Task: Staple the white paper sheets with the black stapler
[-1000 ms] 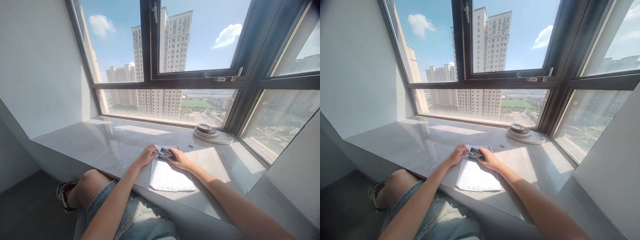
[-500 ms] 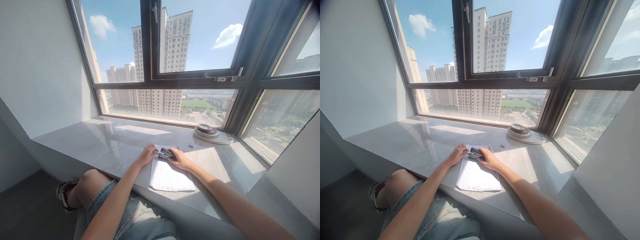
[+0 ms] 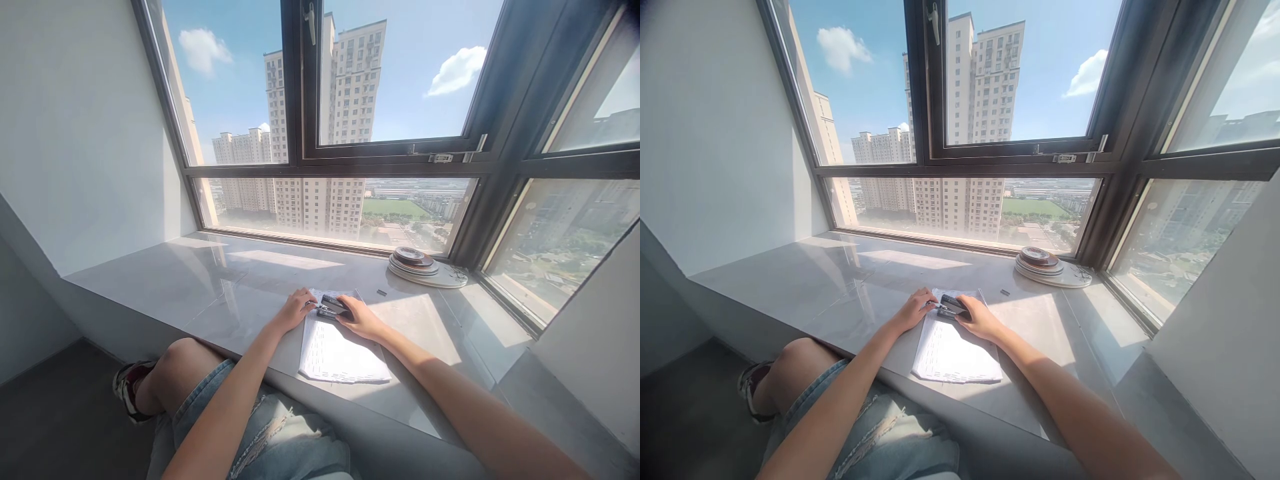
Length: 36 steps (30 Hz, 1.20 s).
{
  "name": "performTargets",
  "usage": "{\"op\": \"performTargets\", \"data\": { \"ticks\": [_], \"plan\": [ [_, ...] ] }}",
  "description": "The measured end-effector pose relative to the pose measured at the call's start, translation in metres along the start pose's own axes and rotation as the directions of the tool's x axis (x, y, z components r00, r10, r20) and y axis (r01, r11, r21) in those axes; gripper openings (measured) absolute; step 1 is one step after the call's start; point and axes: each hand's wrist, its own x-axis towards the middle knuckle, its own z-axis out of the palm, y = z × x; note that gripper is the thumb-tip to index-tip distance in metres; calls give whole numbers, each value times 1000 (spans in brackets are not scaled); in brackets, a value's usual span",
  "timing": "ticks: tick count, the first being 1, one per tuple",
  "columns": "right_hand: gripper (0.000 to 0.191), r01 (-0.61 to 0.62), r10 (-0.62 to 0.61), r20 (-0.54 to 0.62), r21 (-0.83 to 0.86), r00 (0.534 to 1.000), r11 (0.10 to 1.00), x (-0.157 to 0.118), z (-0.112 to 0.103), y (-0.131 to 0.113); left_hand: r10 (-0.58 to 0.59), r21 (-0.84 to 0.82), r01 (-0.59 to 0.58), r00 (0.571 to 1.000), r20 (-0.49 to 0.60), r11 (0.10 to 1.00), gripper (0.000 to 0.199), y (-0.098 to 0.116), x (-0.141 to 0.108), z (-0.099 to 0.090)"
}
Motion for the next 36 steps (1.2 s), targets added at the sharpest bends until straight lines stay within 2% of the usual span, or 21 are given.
{"op": "performTargets", "data": {
  "ticks": [8, 30, 36],
  "plan": [
    [31, 5, -5, -10, -8, 1000, 1000, 0, 1, 1, 24, 16, -25, 999, 20, 1000, 24, 0, 0, 1],
    [30, 10, -10, 0, -13, 1000, 1000, 0, 1, 1, -2, 26, 2, 1000, -5, 1000, 23, 4, -1, -3],
    [28, 18, -17, 11, -8, 1000, 1000, 1, 0, 1, -17, 20, 16, 1000, 26, 1000, 26, 6, -1, -4]
  ]
}}
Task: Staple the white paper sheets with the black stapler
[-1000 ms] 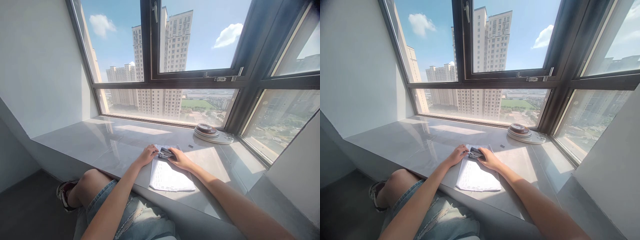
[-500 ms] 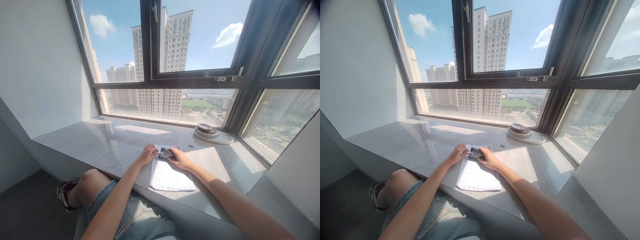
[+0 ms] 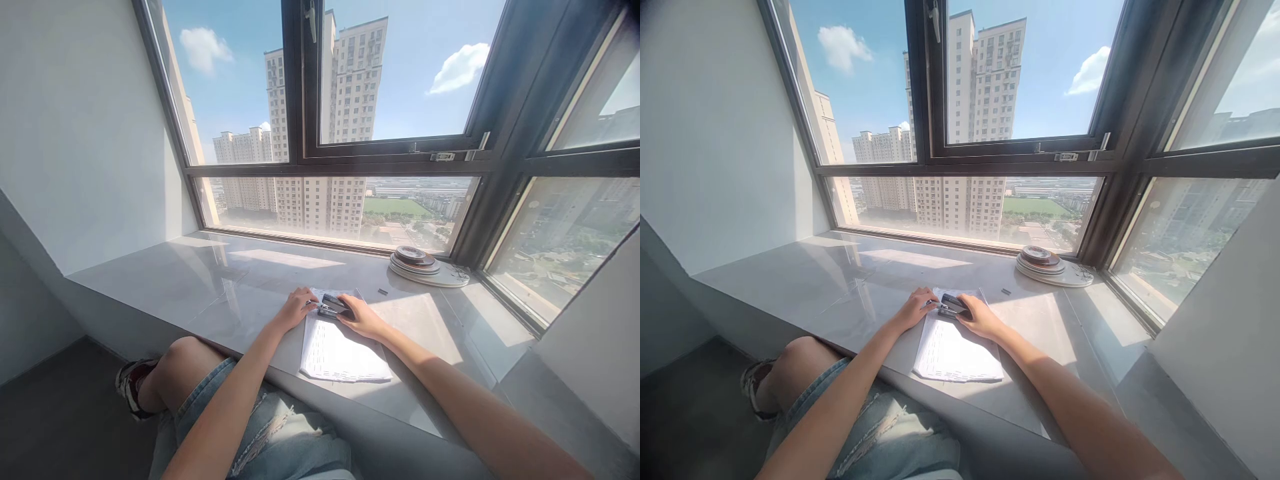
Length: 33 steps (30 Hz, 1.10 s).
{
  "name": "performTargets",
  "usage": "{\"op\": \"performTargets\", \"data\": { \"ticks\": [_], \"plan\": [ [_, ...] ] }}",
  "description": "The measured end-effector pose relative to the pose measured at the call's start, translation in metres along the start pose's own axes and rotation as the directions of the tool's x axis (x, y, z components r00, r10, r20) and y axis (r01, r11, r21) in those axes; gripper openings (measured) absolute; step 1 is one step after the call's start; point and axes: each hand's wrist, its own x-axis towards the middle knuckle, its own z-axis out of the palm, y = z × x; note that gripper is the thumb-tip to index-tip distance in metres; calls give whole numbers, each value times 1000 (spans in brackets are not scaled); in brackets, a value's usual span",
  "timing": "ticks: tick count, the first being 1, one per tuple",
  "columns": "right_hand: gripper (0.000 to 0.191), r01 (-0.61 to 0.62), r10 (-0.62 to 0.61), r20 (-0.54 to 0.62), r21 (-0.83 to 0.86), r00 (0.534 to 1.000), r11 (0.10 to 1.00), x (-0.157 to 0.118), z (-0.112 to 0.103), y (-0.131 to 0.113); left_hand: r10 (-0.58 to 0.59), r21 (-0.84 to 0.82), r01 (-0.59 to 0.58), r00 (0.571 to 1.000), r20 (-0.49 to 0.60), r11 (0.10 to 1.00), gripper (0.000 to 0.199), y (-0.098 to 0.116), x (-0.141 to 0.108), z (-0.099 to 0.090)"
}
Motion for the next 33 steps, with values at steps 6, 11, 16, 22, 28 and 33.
{"op": "performTargets", "data": {
  "ticks": [6, 11, 16, 22, 28, 33],
  "plan": [
    [30, 1, -1, -6, 6, 1000, 1000, 0, 1, 2, 7, 5, -7, 1000, -4, 1000, 28, 0, 0, 0],
    [28, 4, -4, -7, -2, 1000, 1000, 0, 2, 3, 24, 15, -24, 1000, -20, 1000, 25, -3, 1, 1],
    [29, 3, -3, -6, 5, 1000, 1000, 0, 1, 3, 26, 47, -24, 999, -42, 999, 20, -4, 1, 3],
    [31, -2, 2, -4, 9, 1000, 1000, 0, 0, 1, 9, 116, -2, 998, -55, 993, 19, -3, -1, -1],
    [31, -3, 3, -4, 22, 1000, 1000, 0, -1, -1, -23, 159, 34, 997, -67, 987, 17, -3, -3, -6],
    [30, -7, 7, 4, 13, 1000, 1000, 0, -2, -2, -55, 179, 75, 992, -115, 981, 13, -4, -3, -6]
  ]
}}
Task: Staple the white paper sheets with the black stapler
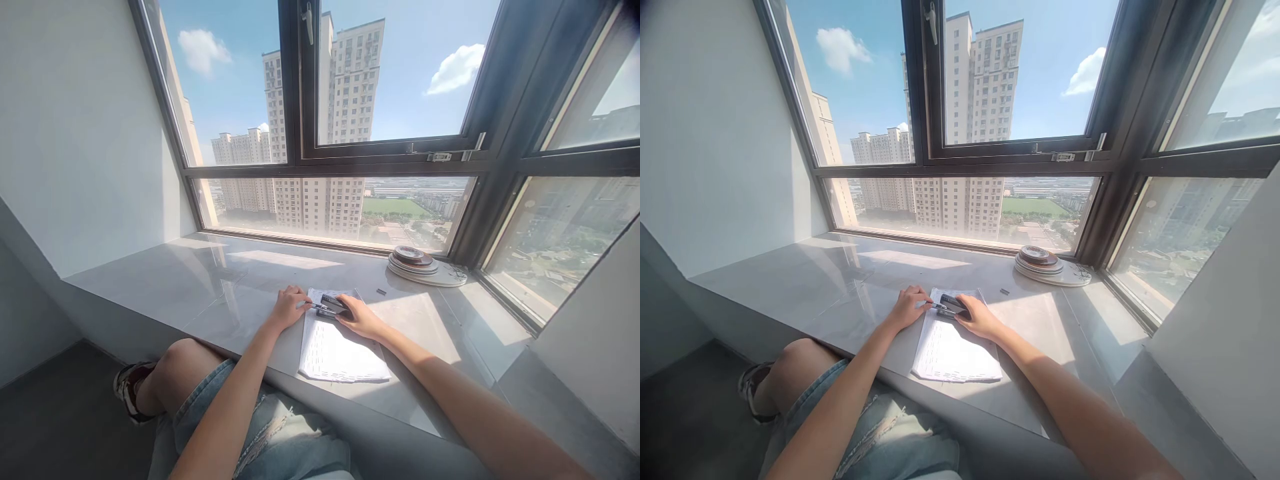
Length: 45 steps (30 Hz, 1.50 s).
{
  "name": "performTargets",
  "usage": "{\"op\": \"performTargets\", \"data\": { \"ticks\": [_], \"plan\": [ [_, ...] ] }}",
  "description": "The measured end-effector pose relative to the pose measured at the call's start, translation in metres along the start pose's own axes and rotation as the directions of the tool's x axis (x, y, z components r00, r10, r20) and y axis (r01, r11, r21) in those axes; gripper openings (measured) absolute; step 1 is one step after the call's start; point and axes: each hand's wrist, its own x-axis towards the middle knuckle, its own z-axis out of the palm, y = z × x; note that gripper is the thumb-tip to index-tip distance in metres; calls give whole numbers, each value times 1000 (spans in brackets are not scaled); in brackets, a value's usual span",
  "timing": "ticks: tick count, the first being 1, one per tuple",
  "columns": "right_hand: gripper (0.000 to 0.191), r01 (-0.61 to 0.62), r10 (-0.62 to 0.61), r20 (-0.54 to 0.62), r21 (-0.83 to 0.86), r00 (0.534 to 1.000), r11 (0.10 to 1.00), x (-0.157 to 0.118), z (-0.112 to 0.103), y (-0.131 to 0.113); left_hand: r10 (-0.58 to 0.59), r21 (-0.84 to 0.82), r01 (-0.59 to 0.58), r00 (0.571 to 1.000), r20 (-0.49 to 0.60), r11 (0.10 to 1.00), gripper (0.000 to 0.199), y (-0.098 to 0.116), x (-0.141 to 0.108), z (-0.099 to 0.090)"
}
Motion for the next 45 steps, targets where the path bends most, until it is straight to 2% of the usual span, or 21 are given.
{"op": "performTargets", "data": {
  "ticks": [7, 12, 20, 25, 28, 32, 35, 41, 45],
  "plan": [
    [30, 0, 0, -1, 0, 1000, 1000, 0, 0, 0, -39, -59, 38, 999, -11, 998, 15, -4, 0, 2],
    [31, 6, -6, -10, 2, 1000, 1000, 0, 1, 1, -31, -200, 23, 999, -38, 980, 21, -6, 0, 2],
    [29, -2, 2, 1, 2, 1000, 1000, 0, -1, -2, -6, -299, 8, 1000, 7, 954, 25, 1, -1, -1],
    [28, 6, -6, 2, 5, 1000, 1000, 0, 0, -1, -48, -376, 58, 998, 37, 925, 23, 8, -2, -6],
    [26, 9, -9, 1, 3, 1000, 1000, 0, 0, -1, -75, -478, 116, 992, 103, 871, 25, 11, -2, -8],
    [24, 4, -4, -1, 0, 1000, 1000, 1, 1, -1, -41, -687, 206, 968, 248, 697, 43, 16, -3, -10],
    [22, -12, 12, 6, 11, 1000, 1000, 1, 1, 0, -21, -739, 243, 955, 296, 628, 49, 19, -3, -11],
    [26, -13, 13, 19, 11, 1000, 1000, 1, 0, 4, 35, -728, 251, 935, 353, 638, 48, 24, -5, -11],
    [26, -7, 7, 35, 7, 999, 1000, 2, -1, 6, 28, -668, 197, 950, 311, 717, 43, 23, -5, -9]
  ]
}}
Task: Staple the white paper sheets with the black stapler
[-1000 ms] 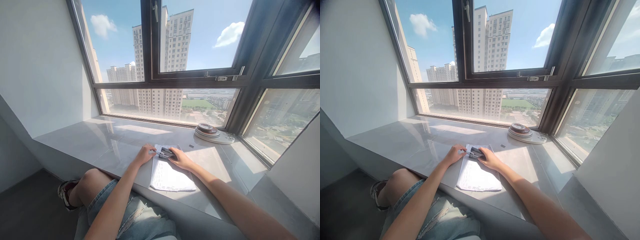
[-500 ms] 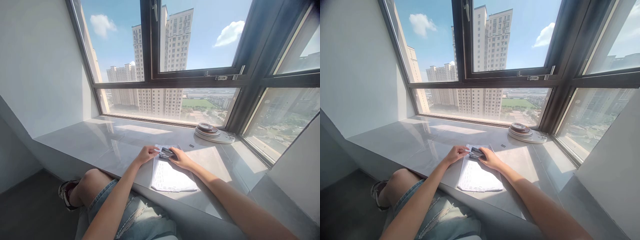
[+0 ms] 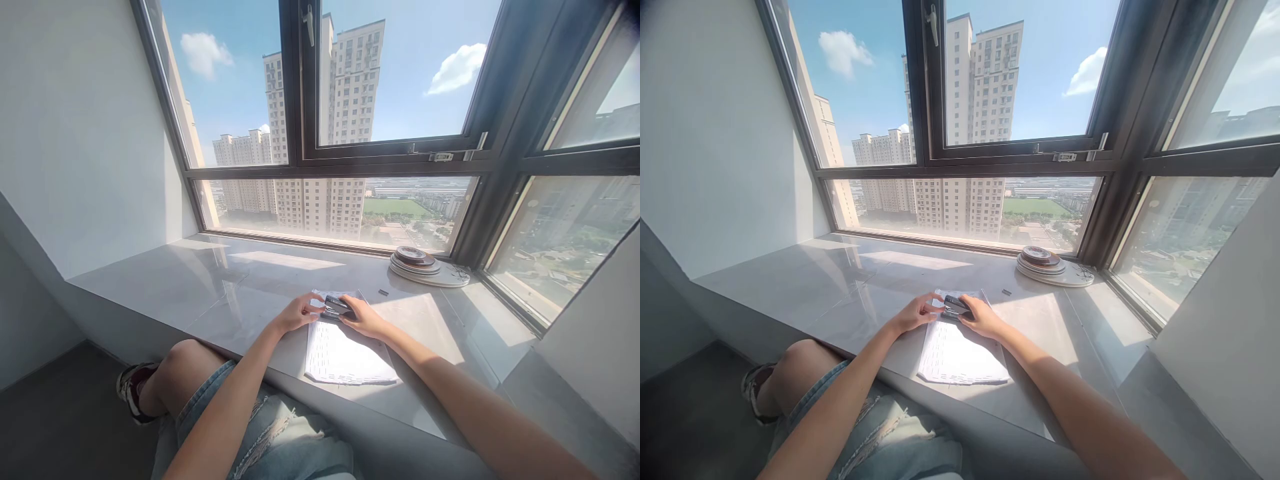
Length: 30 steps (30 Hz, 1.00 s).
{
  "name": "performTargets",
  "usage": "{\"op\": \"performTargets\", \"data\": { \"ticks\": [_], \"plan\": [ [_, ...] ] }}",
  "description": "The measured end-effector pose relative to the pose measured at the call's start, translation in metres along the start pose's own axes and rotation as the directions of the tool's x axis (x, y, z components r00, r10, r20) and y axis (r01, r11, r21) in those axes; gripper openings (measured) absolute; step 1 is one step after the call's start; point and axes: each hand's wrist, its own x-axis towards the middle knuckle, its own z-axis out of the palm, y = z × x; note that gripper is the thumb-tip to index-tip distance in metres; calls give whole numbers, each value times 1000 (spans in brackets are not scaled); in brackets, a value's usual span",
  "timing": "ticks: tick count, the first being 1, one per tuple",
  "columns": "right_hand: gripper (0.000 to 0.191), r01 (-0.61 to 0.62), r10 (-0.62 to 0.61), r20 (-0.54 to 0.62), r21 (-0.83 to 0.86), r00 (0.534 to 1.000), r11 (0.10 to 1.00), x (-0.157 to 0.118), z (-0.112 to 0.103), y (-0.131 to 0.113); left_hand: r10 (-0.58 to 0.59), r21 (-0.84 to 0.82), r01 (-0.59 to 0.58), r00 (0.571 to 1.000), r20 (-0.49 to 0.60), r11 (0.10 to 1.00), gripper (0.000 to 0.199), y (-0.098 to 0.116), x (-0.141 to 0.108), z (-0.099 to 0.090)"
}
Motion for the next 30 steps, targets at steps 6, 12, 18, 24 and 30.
{"op": "performTargets", "data": {
  "ticks": [6, 12, 18, 24, 30],
  "plan": [
    [14, -60, 62, 28, -57, 998, 997, 4, -8, 1, 53, 462, 130, 931, -361, 877, 15, -16, 7, -5],
    [11, -139, 151, 183, -78, 971, 987, 1, -30, 0, 58, 587, 137, 952, -301, 798, 17, -21, 6, -5],
    [10, -214, 218, 293, -47, 931, 976, -11, -62, 4, 70, 614, 108, 964, -258, 782, 17, -19, 5, -5],
    [25, -259, 249, 252, 8, 935, 966, -24, -86, 21, 66, 620, 99, 969, -237, 779, 19, -22, 6, -5],
    [24, -275, 272, 276, -31, 922, 961, -27, -86, 28, 73, 616, 91, 969, -236, 782, 19, -25, 6, -5]
  ]
}}
